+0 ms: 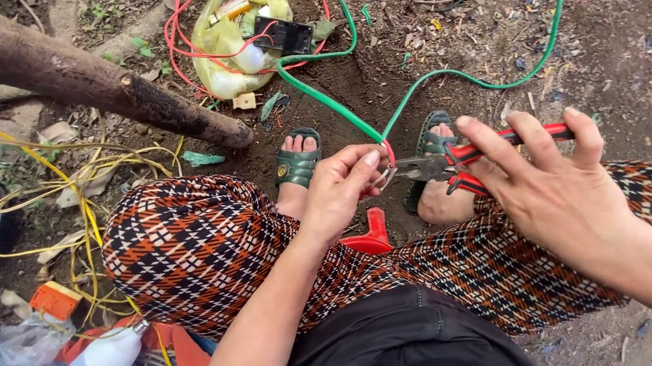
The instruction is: The person sits on the ground and uses pliers to strip the outer insulation from the ends of a green electrical cable, exposing the inner wires. They then bring the stripped cable end to a switch and socket assembly mounted on a wooden post and work the wires into the fittings.
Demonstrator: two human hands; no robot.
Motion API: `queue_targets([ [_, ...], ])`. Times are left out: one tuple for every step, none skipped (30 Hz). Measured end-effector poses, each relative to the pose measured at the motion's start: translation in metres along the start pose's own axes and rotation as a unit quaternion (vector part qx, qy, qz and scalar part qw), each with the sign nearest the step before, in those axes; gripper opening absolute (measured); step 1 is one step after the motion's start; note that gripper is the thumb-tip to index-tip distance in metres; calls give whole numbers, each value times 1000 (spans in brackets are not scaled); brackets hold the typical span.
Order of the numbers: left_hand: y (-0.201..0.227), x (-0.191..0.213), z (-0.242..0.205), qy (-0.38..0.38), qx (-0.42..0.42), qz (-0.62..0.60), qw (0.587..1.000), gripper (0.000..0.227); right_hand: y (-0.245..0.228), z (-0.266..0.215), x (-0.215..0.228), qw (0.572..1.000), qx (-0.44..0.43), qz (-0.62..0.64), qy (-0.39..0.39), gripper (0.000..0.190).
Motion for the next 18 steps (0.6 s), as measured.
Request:
queue_targets([
  [0,-3,2,-2,-1,-3,1000,27,2,1,4,1000,1,-4,-1,31],
  [2,-5,3,-2,-27,39,999,28,3,2,9,999,9,-41,5,42],
  [5,-7,4,1,-53,82,995,30,4,3,13,997,17,-79,12,53],
  [4,-9,6,2,-55,79,995,30,4,5,16,996,20,-81,13,53],
  [3,-12,8,-12,-59,82,995,30,4,7,18,994,32,-104,4,57],
  [3,-15,11,-26,-64,86,994,30,4,9,21,991,44,-126,-5,62],
  [4,-18,12,-24,-66,85,994,30,4,10,24,991,46,-128,-2,62],
  [3,-21,13,-15,-47,95,994,31,3,11,27,987,56,-149,-1,63],
  [1,-22,14,-6,-26,105,994,33,2,12,30,983,67,-169,1,65],
  [3,-23,13,-4,-28,104,994,33,1,13,32,983,69,-171,3,65],
  [6,-26,12,-7,-36,137,990,34,0,14,34,980,71,-186,3,65],
  [9,-28,12,-10,-44,170,984,35,-1,15,36,977,74,-202,3,65],
  [8,-29,12,-11,-45,169,984,35,-1,15,36,976,74,-203,3,65],
  [9,-30,12,-6,-52,212,976,38,-2,16,35,972,75,-222,-1,67],
  [10,-30,13,-1,-59,254,965,40,-2,16,34,968,76,-240,-5,68],
  [9,-32,13,-1,-60,253,965,40,-1,17,36,967,76,-241,-5,68],
  [10,-32,12,-4,-65,251,966,38,0,18,38,966,75,-249,-6,66],
  [10,-33,12,-6,-70,248,966,36,2,19,40,964,73,-257,-8,65],
])
Point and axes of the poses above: each hand's wrist, its own z-axis towards the middle knuckle, its own x-axis out of the back of the hand, y = z × x, the point moved 5 cm from there along z, towards the middle knuckle, and after that the axes turned 10 degrees about -z, right-handed, at the moved point
